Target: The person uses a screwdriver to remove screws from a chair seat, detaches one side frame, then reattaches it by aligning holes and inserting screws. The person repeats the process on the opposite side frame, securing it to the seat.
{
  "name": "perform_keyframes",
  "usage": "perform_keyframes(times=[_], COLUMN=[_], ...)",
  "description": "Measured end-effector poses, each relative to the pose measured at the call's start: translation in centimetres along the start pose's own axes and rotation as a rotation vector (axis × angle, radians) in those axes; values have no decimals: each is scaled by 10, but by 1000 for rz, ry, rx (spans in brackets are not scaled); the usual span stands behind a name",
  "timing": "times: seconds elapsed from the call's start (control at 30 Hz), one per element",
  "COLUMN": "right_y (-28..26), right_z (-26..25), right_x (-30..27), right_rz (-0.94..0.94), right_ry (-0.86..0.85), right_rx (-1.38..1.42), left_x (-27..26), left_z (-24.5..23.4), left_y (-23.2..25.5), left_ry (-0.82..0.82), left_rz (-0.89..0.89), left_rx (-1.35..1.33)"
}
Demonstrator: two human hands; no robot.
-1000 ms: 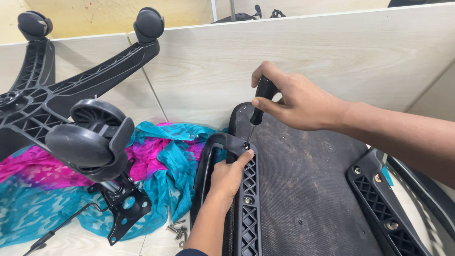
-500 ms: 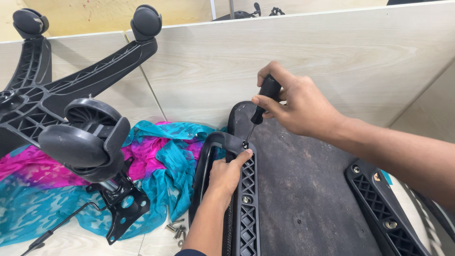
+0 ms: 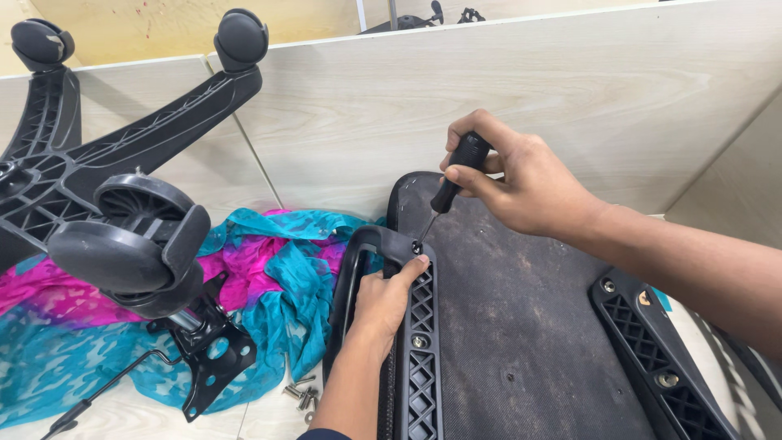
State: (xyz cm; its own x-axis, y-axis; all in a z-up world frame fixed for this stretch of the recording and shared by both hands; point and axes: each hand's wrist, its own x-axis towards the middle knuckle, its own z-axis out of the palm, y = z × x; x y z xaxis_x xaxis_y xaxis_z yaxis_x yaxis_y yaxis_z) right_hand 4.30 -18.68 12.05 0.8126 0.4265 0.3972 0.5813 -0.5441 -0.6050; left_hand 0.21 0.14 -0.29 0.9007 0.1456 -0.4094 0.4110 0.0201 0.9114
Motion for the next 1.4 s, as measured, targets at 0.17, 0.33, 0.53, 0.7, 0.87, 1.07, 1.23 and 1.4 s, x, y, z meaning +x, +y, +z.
perform_keyframes(times=[0.17, 0.33, 0.53, 0.7, 0.87, 1.07, 1.23, 1.4], right_y=[-9, -19, -17, -7, -7, -6, -3, -13], right_z=[-2, -25, -40, -33, -27, -25, -22, -19], right_x=[6, 22, 29, 24, 24, 27, 31, 35], right_rz=[-82, 106, 107, -177, -164, -140, -80, -81], right_ry=[10, -237, -703, -776, -952, -919, -922, -906], right_rx=[-147, -332, -818, -1043, -1127, -977, -965, -882], left_x=[0, -1, -2, -3, -5, -9, -8, 1], left_z=[2, 2, 1, 1, 3, 3, 4, 5], left_y=[0, -2, 1, 1, 5, 12, 14, 9], left_ry=[-15, -11, -5, 30, 40, 80, 92, 129], left_rz=[13, -2, -2, -9, -25, -57, -79, -110], left_rx=[-47, -45, -16, 35, 50, 135, 181, 274])
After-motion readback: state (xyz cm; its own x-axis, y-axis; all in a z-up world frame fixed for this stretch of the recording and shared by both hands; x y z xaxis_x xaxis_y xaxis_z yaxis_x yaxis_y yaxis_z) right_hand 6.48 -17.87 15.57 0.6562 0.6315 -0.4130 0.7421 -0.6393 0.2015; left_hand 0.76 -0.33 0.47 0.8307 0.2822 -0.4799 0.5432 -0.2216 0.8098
